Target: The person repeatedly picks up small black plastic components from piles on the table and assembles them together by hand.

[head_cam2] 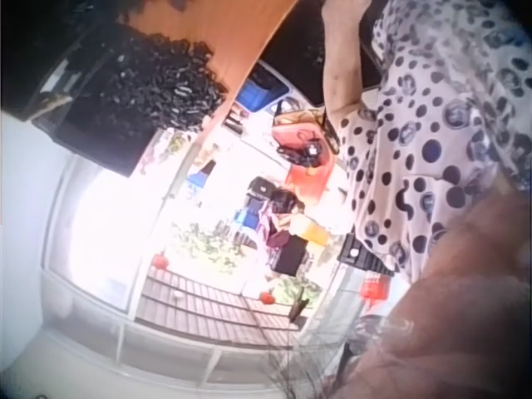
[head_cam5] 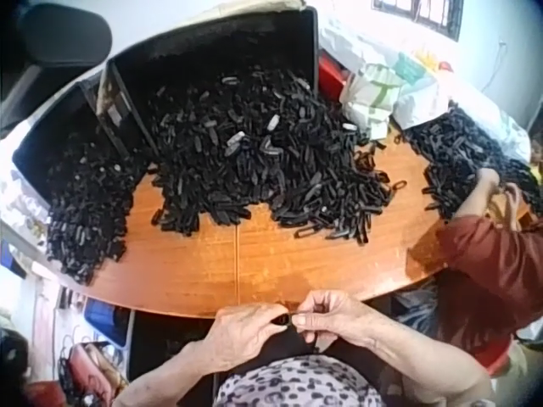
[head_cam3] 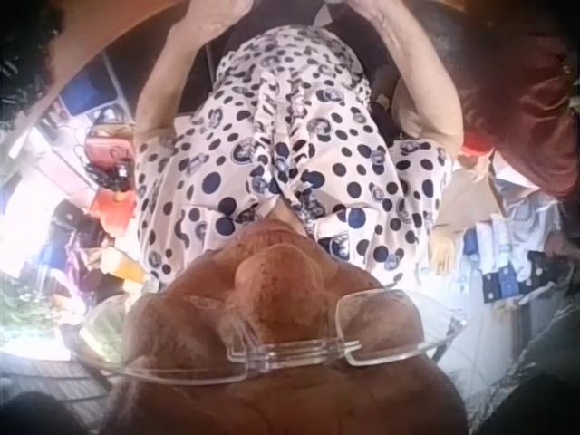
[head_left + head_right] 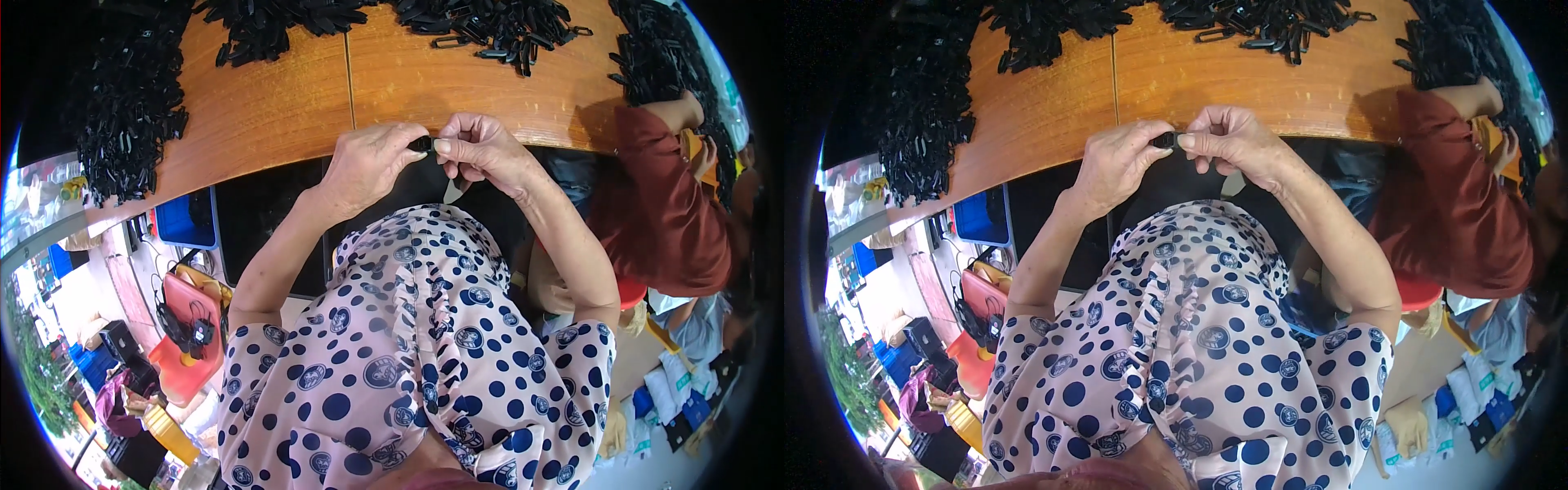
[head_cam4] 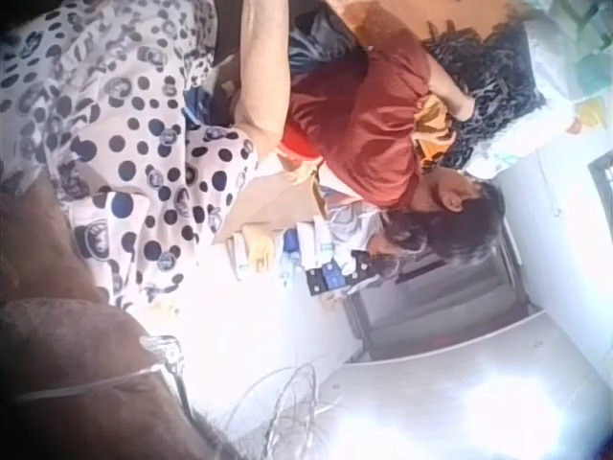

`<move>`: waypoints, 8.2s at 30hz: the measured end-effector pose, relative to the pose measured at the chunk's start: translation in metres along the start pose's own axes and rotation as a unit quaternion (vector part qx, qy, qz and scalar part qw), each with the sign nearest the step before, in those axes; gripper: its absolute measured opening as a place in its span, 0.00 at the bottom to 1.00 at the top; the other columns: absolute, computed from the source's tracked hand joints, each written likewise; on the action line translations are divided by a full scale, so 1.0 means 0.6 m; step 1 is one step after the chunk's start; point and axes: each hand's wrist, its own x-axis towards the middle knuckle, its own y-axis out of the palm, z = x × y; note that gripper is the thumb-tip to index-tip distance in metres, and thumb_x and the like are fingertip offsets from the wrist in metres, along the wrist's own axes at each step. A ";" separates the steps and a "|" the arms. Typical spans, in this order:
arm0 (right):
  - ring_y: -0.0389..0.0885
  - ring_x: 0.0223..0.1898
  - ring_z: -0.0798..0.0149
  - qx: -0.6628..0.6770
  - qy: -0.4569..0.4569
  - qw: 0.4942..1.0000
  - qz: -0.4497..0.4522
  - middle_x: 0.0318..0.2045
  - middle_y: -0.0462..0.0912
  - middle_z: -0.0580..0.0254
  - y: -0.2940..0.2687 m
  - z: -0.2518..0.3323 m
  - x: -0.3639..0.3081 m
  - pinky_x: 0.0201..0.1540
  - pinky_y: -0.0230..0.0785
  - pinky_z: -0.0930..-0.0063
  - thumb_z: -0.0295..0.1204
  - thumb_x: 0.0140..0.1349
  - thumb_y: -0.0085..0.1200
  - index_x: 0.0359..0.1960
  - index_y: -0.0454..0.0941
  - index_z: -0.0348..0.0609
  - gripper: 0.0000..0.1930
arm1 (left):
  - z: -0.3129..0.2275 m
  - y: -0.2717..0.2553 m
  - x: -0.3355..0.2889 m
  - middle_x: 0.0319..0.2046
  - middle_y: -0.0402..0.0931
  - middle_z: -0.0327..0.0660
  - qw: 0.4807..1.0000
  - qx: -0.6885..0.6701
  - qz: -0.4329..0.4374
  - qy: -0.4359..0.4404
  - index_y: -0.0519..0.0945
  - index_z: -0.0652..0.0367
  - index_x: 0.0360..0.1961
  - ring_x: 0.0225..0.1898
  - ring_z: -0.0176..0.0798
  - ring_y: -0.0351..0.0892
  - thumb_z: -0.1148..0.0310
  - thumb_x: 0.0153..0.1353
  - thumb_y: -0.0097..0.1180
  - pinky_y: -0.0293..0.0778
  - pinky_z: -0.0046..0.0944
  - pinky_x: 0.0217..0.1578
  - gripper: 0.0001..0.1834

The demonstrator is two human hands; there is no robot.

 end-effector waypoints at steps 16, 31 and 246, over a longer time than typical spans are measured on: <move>0.79 0.35 0.65 0.176 -0.080 0.966 0.174 0.36 0.76 0.60 0.019 -0.029 -0.007 0.25 0.69 0.82 0.47 0.64 0.47 0.48 0.68 0.43 0.21 | -0.029 0.038 0.020 0.42 0.73 0.36 0.714 -0.626 -0.027 -0.314 0.72 0.62 0.52 0.40 0.28 0.72 0.66 0.60 0.56 0.71 0.25 0.41 0.20; 0.77 0.40 0.59 -0.412 -0.269 0.856 -0.156 0.40 0.76 0.57 -0.025 0.048 0.040 0.40 0.70 0.71 0.32 0.55 0.59 0.47 0.70 0.40 0.20 | 0.079 -0.007 0.065 0.40 0.75 0.43 0.783 -0.525 -0.174 -0.284 0.72 0.63 0.40 0.39 0.34 0.74 0.72 0.63 0.48 0.70 0.32 0.41 0.07; 0.66 0.18 0.80 -0.082 0.098 0.984 0.127 0.22 0.77 0.69 -0.003 0.013 0.016 0.16 0.52 0.90 0.43 0.60 0.56 0.30 0.78 0.42 0.15 | -0.003 -0.024 -0.003 0.29 0.77 0.45 0.998 -0.036 0.028 -0.043 0.76 0.61 0.34 0.31 0.48 0.76 0.71 0.45 0.63 0.73 0.41 0.32 0.14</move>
